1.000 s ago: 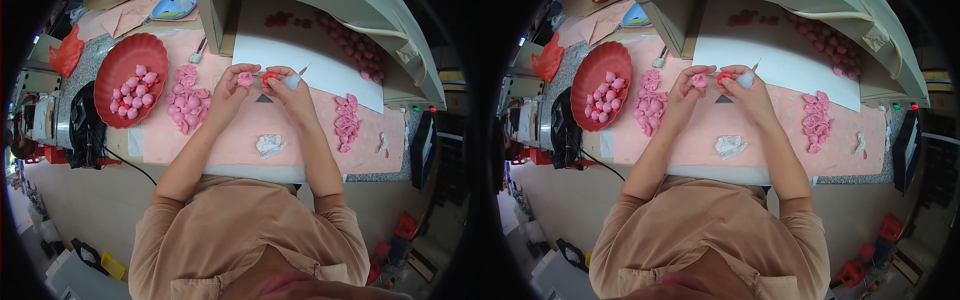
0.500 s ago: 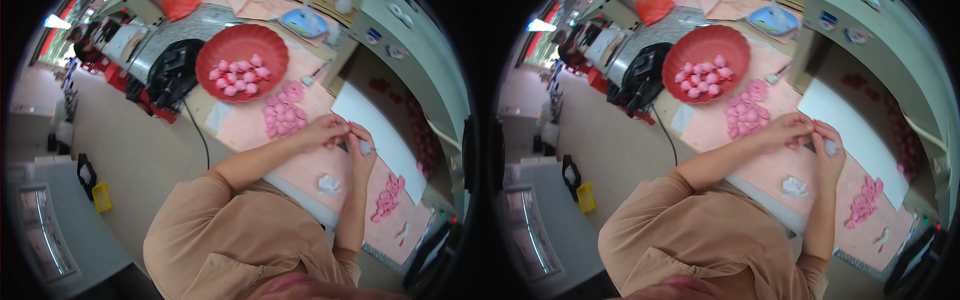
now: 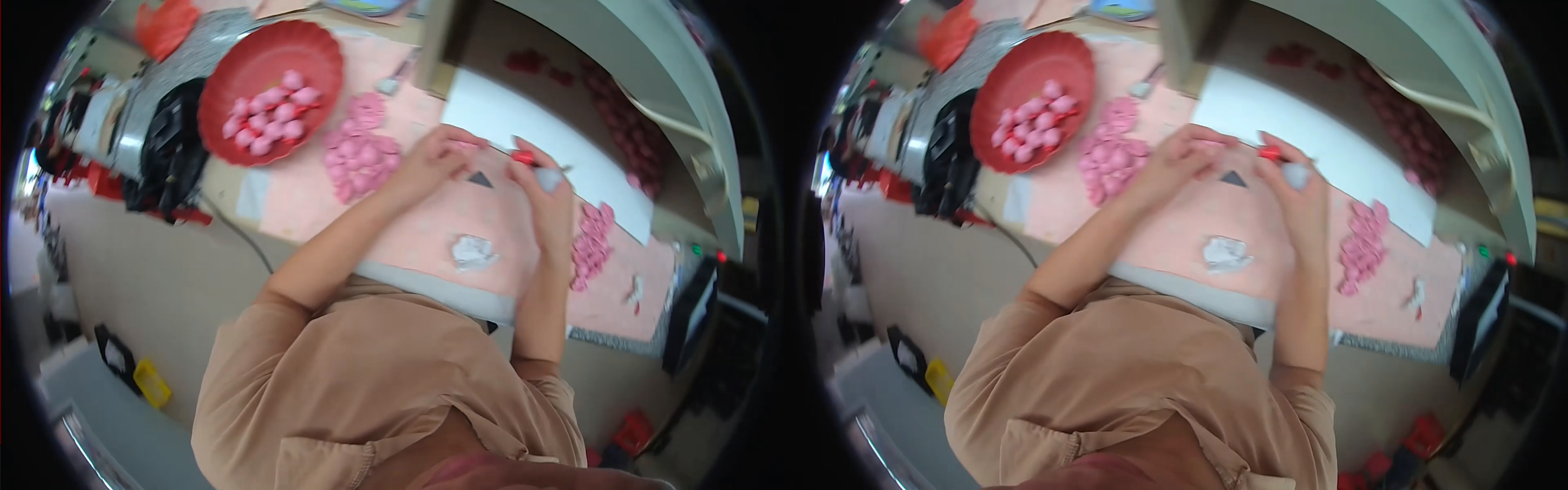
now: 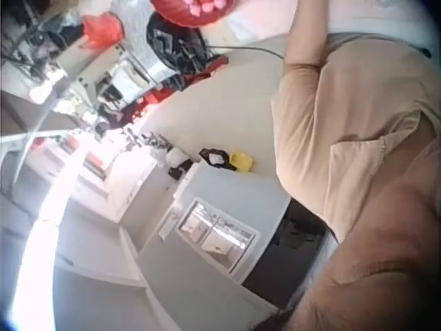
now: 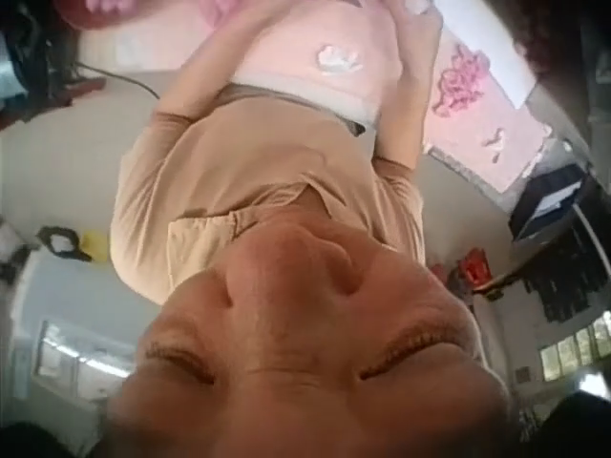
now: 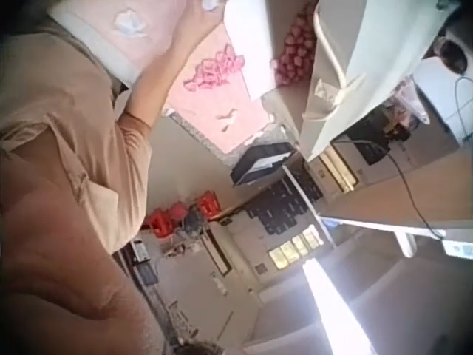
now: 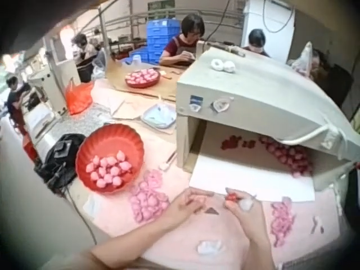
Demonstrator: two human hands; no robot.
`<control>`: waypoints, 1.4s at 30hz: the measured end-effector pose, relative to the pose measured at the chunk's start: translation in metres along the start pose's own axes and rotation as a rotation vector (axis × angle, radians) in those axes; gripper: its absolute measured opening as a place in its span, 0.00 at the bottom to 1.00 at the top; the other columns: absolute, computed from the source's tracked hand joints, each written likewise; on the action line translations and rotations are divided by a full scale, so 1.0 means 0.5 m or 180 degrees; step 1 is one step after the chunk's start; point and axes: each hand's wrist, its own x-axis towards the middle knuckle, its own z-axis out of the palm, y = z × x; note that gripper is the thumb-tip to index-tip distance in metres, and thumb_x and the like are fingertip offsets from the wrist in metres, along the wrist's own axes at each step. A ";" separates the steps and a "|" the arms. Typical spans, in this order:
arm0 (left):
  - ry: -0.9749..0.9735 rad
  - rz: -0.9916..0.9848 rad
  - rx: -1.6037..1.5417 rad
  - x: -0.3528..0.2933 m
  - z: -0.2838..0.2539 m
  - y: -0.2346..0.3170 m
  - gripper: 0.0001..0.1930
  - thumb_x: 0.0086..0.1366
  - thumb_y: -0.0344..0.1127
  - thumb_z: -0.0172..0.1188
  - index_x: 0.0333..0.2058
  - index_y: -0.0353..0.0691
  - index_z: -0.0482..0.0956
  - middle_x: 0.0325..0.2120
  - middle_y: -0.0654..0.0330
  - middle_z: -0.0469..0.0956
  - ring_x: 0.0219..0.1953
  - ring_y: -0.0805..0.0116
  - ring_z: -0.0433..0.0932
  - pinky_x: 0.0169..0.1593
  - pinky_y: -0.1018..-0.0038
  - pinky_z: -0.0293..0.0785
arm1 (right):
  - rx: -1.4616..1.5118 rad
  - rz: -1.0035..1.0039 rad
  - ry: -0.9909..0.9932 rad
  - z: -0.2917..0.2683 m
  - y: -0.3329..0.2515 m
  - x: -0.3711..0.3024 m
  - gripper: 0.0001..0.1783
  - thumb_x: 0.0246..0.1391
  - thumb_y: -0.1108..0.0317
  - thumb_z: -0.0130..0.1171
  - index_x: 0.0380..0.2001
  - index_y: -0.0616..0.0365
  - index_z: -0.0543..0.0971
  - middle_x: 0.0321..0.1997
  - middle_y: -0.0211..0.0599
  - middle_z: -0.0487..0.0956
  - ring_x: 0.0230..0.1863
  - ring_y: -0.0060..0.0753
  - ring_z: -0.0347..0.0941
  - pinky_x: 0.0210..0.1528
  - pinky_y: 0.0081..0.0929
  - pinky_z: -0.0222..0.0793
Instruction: The recorder is using a glue applicator to assemble small pink plastic toy parts at a factory workbench.
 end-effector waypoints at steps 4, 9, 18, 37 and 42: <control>-0.0096 0.0095 0.0488 0.000 0.020 0.007 0.09 0.67 0.28 0.52 0.45 0.35 0.73 0.38 0.62 0.76 0.34 0.79 0.72 0.36 0.81 0.71 | 0.0498 0.0113 0.0199 0.015 0.043 -0.010 0.18 0.52 0.75 0.62 0.48 0.62 0.77 0.40 0.32 0.80 0.41 0.19 0.74 0.46 0.18 0.70; 0.0231 0.0306 0.0678 -0.002 0.044 -0.009 0.15 0.66 0.24 0.54 0.51 0.33 0.72 0.44 0.60 0.74 0.44 0.74 0.75 0.47 0.79 0.74 | 0.0339 0.0202 0.0076 0.019 0.039 -0.021 0.15 0.52 0.74 0.63 0.44 0.63 0.78 0.41 0.34 0.80 0.42 0.21 0.75 0.46 0.18 0.70; 0.0395 0.0588 0.0962 -0.004 0.052 -0.010 0.11 0.62 0.26 0.59 0.43 0.34 0.76 0.36 0.59 0.80 0.38 0.74 0.79 0.42 0.78 0.77 | -0.0419 -0.0267 0.0115 0.027 0.058 -0.012 0.13 0.55 0.74 0.60 0.44 0.64 0.77 0.41 0.31 0.80 0.42 0.20 0.75 0.47 0.18 0.70; 0.0324 0.0980 0.2499 -0.015 0.053 0.008 0.09 0.67 0.33 0.51 0.36 0.30 0.71 0.31 0.46 0.74 0.35 0.49 0.73 0.39 0.61 0.70 | 0.1089 0.0716 -0.0231 0.034 0.070 0.000 0.15 0.57 0.70 0.59 0.45 0.67 0.76 0.40 0.36 0.79 0.39 0.24 0.77 0.46 0.21 0.74; 0.0300 0.1119 0.2929 -0.009 0.047 0.020 0.10 0.67 0.35 0.51 0.34 0.32 0.72 0.29 0.48 0.74 0.34 0.49 0.72 0.38 0.59 0.69 | 0.1189 0.0610 -0.0224 0.044 0.088 -0.003 0.14 0.58 0.70 0.58 0.45 0.68 0.75 0.40 0.37 0.79 0.39 0.25 0.77 0.45 0.22 0.75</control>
